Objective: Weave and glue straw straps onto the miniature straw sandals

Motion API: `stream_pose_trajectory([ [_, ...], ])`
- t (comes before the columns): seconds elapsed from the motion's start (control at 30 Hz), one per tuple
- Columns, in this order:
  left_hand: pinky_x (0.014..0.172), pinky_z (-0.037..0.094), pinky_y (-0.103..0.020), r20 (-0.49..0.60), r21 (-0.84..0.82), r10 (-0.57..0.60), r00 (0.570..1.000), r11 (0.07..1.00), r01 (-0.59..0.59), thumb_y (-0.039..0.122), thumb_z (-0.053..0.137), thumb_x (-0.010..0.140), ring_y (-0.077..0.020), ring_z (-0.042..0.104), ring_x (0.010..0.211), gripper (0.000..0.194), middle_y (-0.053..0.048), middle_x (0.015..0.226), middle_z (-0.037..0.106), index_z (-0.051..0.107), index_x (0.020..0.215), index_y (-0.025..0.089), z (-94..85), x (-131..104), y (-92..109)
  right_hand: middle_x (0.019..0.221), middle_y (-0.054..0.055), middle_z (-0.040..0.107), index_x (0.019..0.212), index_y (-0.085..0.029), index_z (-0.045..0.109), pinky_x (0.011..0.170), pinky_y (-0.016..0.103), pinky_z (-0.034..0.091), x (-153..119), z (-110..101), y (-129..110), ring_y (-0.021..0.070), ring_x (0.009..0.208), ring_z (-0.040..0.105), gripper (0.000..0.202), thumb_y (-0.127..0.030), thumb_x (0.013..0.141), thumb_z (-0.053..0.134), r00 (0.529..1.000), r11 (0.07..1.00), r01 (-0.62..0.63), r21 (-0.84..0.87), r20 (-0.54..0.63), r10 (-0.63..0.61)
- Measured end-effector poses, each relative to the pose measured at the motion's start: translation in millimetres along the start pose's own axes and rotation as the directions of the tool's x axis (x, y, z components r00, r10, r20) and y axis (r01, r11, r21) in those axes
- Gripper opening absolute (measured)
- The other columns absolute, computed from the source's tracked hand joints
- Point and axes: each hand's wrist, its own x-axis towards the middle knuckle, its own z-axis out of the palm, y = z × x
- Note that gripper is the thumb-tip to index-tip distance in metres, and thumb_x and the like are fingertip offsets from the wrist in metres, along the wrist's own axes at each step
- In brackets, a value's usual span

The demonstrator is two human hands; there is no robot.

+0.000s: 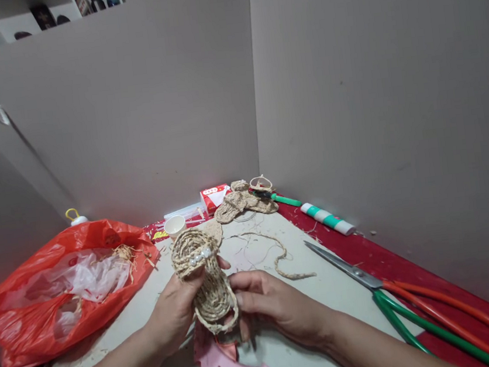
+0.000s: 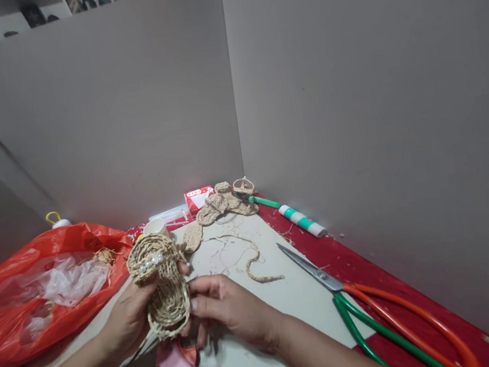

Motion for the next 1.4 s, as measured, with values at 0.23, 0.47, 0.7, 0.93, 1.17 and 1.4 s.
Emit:
stream_pose_trajectory([
  [0.23,0.06,0.052,-0.026,0.045,-0.079,-0.019,0.999,0.997,0.022,0.037,0.063,0.083,-0.0157,0.063,0.063,0.034,-0.007,0.082,0.067,0.063,0.108,0.014,2.5,0,0,0.061,0.005,0.068,0.089,-0.008,0.073,0.047,0.017,0.048,3,10,3,0.0082,0.046,0.059,0.037,-0.038,0.068,0.081,0.995,0.996,0.015,0.09,-0.099,-0.006],
  [0.47,0.066,0.052,-0.026,-0.016,-0.055,0.05,0.999,0.997,-0.05,0.028,0.069,0.077,-0.019,0.063,0.08,0.046,-0.008,0.099,0.065,0.058,0.121,0.017,5.1,-1,0,0.054,0.003,0.065,0.084,-0.008,0.074,0.048,0.018,0.049,2,10,9,0.0085,0.045,0.059,0.041,-0.044,0.065,0.083,0.996,0.995,-0.015,0.101,-0.085,0.024],
  [0.7,0.071,0.05,-0.027,-0.11,-0.02,0.067,0.992,0.997,-0.07,0.035,0.075,0.071,-0.0197,0.06,0.083,0.055,-0.006,0.092,0.065,0.06,0.121,0.017,10.5,-4,-4,0.057,0.004,0.067,0.084,-0.009,0.073,0.046,0.018,0.048,0,8,10,0.0089,0.045,0.059,0.04,-0.044,0.067,0.081,0.998,0.995,-0.039,0.09,-0.037,0.042],
  [0.93,0.094,0.043,-0.03,-0.138,0.091,0.156,0.978,0.985,-0.145,0.038,0.072,0.076,-0.0234,0.057,0.104,0.047,-0.007,0.107,0.066,0.064,0.118,0.02,-0.6,-4,-11,0.053,0.003,0.063,0.08,-0.006,0.073,0.045,0.017,0.047,1,11,12,0.0071,0.041,0.056,0.041,-0.044,0.067,0.081,0.997,0.991,-0.068,0.114,-0.015,0.07],
  [1.17,0.098,0.042,-0.034,-0.142,0.113,0.154,0.978,0.984,-0.139,0.039,0.071,0.077,-0.0249,0.059,0.106,0.048,-0.007,0.112,0.067,0.062,0.121,0.021,-2.1,-6,-15,0.055,0.003,0.065,0.08,-0.007,0.073,0.046,0.016,0.047,0,10,13,0.0066,0.042,0.056,0.038,-0.043,0.069,0.08,0.996,0.992,-0.09,0.093,-0.005,0.09],
  [1.4,0.105,0.037,-0.035,-0.153,0.172,0.213,0.965,0.967,-0.187,0.033,0.068,0.081,-0.0253,0.057,0.114,0.035,-0.008,0.116,0.066,0.066,0.113,0.019,-5.3,-9,-16,0.056,0.004,0.065,0.083,-0.007,0.071,0.047,0.017,0.048,0,12,14,0.0081,0.046,0.059,0.037,-0.039,0.069,0.081,0.997,0.989,-0.077,0.129,0.007,0.077],
])
